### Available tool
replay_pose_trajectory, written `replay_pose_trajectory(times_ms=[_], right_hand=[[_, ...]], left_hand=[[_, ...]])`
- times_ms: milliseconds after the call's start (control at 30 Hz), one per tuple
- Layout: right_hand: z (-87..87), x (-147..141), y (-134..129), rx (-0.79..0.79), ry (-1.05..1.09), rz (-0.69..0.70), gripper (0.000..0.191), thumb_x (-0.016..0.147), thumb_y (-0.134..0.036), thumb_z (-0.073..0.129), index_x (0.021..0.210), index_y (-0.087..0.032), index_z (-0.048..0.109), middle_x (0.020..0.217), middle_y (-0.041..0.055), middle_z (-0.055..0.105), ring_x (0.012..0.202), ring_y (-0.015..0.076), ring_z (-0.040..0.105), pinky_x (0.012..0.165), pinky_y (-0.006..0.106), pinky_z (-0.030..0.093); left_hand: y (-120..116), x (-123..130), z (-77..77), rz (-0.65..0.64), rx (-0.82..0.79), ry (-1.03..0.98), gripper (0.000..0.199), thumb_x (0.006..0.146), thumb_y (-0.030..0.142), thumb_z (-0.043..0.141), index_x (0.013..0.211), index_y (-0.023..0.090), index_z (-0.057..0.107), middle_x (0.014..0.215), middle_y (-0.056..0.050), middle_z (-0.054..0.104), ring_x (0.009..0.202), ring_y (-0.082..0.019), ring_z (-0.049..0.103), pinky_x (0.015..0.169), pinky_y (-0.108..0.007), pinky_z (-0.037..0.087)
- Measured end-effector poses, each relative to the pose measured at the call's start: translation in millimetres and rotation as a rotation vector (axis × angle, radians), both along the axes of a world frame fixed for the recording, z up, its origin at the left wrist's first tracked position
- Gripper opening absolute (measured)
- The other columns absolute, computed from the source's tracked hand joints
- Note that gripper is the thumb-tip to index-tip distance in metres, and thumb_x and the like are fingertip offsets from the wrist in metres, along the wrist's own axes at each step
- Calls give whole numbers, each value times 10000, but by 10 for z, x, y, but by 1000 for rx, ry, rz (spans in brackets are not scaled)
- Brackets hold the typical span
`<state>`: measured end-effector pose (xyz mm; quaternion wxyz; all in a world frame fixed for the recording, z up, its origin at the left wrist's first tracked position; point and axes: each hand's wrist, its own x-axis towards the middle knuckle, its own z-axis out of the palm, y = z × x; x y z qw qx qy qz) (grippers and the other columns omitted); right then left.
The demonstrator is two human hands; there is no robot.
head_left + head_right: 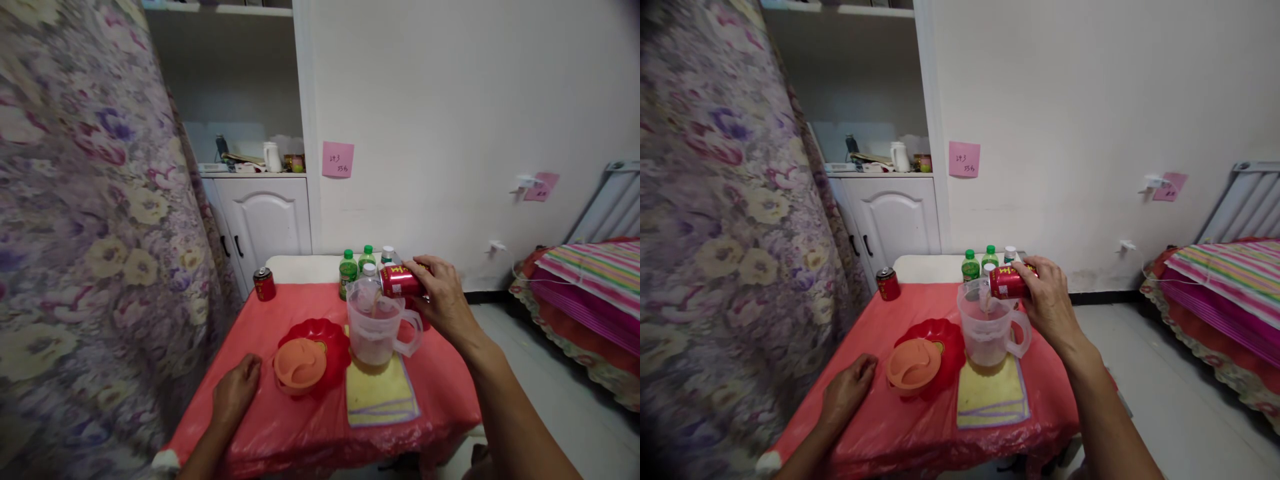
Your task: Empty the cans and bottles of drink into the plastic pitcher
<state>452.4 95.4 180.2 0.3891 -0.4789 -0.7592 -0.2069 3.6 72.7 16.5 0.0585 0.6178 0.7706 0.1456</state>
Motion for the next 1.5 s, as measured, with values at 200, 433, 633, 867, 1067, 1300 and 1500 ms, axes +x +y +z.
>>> replay_pose_trajectory(times_ms=[200,433,633,867,1067,1300,1500], right_hand=[[23,-11,-32,-4,-4,-6,581,797,-79,559,1349,-262,540,1277,143,575,1215,342,491,971,539,440],[36,14,-27,-27,-62,-28,589,781,-87,581,1347,-247,544,1284,145,573,1192,343,496,962,532,450],[85,23,-14,6,-105,-24,621,744,-63,575,1342,-230,550,1271,158,574,1190,355,496,957,538,451],[210,46,17,28,-152,-70,597,778,-58,549,1341,-254,545,1276,146,583,1177,342,504,936,519,460],[373,87,39,57,-207,-95,521,811,-74,563,1314,-208,576,1276,155,601,1177,342,509,954,517,456],[547,144,33,107,-273,-109,506,819,-65,558,1305,-205,581,1270,150,610,1178,328,511,974,500,449],[647,165,-4,112,-307,-141,510,825,-76,561,1317,-210,570,1280,150,609,1187,337,506,959,501,447]], left_hand=[[-10,5,13,-13,7,-12,351,950,411,276,1035,271,586,1002,-53,776,933,-228,709,691,-285,412],[-10,-8,-19,1,4,-21,332,942,396,294,1023,277,593,995,-51,778,914,-238,711,660,-290,394],[-20,-24,-38,-5,24,-23,328,946,392,294,1009,277,595,975,-43,780,909,-218,710,666,-280,396],[-31,-12,-14,-1,29,-21,314,947,381,310,996,273,601,967,-42,783,896,-212,715,662,-277,397],[-36,-16,-13,1,26,-20,321,949,394,296,991,277,591,984,-42,785,912,-212,717,664,-277,394],[-46,2,13,-7,22,-16,334,949,386,271,988,269,582,992,-60,784,919,-234,720,651,-291,384],[-52,-1,3,-10,21,-8,347,948,385,265,1000,266,586,1006,-63,782,926,-231,718,666,-291,392]])
